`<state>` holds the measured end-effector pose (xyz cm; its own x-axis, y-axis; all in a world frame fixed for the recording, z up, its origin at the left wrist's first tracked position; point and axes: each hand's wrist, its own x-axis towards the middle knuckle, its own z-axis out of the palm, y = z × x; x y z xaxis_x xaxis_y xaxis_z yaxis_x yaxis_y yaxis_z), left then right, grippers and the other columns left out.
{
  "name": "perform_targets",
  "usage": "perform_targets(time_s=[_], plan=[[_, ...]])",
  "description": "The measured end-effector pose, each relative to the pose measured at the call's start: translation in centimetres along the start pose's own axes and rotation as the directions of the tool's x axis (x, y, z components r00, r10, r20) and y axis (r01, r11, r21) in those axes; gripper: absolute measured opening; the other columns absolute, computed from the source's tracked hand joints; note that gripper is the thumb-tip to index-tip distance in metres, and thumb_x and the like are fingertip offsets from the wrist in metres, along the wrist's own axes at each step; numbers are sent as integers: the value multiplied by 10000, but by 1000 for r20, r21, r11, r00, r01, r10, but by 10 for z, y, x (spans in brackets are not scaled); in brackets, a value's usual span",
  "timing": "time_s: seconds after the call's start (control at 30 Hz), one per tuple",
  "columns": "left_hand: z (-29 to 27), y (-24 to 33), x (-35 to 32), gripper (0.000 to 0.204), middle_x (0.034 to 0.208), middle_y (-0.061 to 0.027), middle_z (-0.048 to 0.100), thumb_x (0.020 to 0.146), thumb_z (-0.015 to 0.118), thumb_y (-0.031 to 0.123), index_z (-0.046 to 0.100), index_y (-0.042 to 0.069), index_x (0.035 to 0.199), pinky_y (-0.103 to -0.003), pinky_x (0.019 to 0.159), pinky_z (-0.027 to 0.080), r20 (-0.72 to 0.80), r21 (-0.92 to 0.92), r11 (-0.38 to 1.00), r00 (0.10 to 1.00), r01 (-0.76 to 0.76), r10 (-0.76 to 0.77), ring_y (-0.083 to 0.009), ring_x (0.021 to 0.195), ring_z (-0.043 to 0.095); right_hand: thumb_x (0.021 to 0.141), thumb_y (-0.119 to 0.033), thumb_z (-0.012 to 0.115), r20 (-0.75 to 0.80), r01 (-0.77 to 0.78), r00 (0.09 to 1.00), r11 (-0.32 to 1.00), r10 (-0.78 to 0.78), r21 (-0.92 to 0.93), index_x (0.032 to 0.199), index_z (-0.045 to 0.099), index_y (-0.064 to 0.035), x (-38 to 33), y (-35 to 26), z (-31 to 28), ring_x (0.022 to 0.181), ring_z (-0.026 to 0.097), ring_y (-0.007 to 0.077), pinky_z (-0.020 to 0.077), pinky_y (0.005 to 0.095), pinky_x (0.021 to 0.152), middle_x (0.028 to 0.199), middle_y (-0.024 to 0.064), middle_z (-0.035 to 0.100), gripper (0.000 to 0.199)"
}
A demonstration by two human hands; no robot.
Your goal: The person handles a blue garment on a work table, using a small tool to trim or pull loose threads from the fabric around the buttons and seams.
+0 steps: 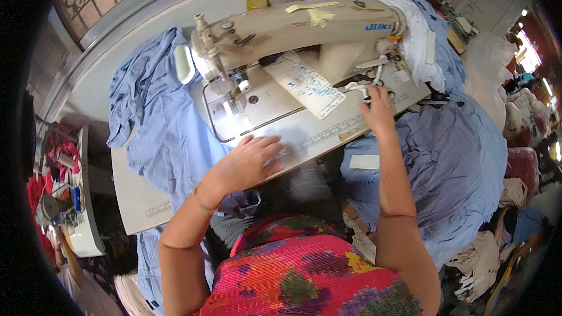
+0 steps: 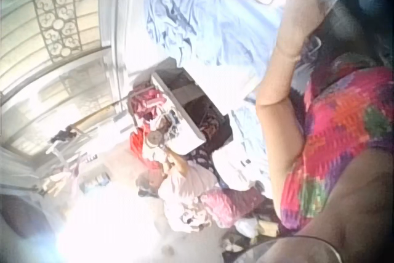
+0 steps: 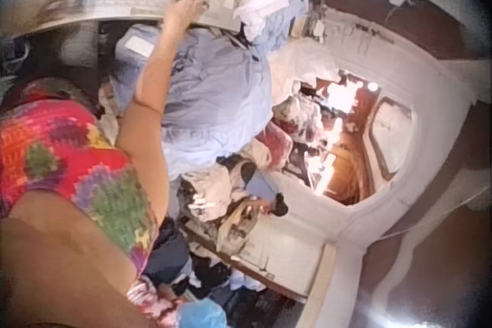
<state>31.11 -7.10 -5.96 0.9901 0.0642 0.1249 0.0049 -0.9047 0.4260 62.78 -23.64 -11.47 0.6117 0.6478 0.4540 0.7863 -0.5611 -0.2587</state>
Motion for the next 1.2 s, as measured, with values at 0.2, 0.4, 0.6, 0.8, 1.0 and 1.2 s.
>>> perform_targets(time_s=[0.2,0.4,0.6,0.8,1.0,1.2], plan=[[-7,-8,-109,263,1094,-152,579,780,648,104,594,-5,1013,-382,868,431,-341,-104,936,872,335,-350,-332,1006,541,795,-99,619,-23,165,986,985,-164,42,1027,585,-25,-17,20,-3,975,530,342,420,389,849,1004,154,572,246],[0,-19,-152,243,1070,-161,573,765,635,36,588,-12,999,-377,845,445,-546,-205,794,607,572,-578,-348,990,543,843,-119,599,-217,233,951,972,-222,22,871,595,-9,-12,-8,-7,777,576,280,457,341,702,838,111,593,113],[-8,-28,-166,328,1097,-151,553,736,661,71,583,-2,1047,-397,852,429,-412,-262,803,691,535,-594,-350,995,524,879,-106,552,173,-76,985,834,-23,547,891,586,-4,-29,-120,-20,711,553,194,448,297,663,802,103,571,108],[-16,-25,-164,378,1054,-135,534,687,703,70,602,5,1045,-365,857,414,-335,-201,825,755,527,-564,-315,991,502,877,-193,557,285,368,795,799,-536,476,1019,571,-61,-27,-198,23,790,581,332,471,387,704,933,142,602,194],[-6,-29,-165,274,972,-108,529,672,706,55,618,11,929,-366,826,405,-334,-280,812,741,512,-582,-299,944,489,852,-195,573,139,629,724,730,-675,267,1048,559,-74,-15,-218,43,862,567,317,439,421,773,997,115,580,231],[-1,-37,-162,195,910,-102,547,673,696,20,608,-2,845,-357,817,407,-338,-426,788,729,445,-594,-295,900,503,779,-249,657,157,392,558,426,-815,815,1040,588,-64,-47,-253,24,908,565,271,377,374,860,972,102,582,327]])
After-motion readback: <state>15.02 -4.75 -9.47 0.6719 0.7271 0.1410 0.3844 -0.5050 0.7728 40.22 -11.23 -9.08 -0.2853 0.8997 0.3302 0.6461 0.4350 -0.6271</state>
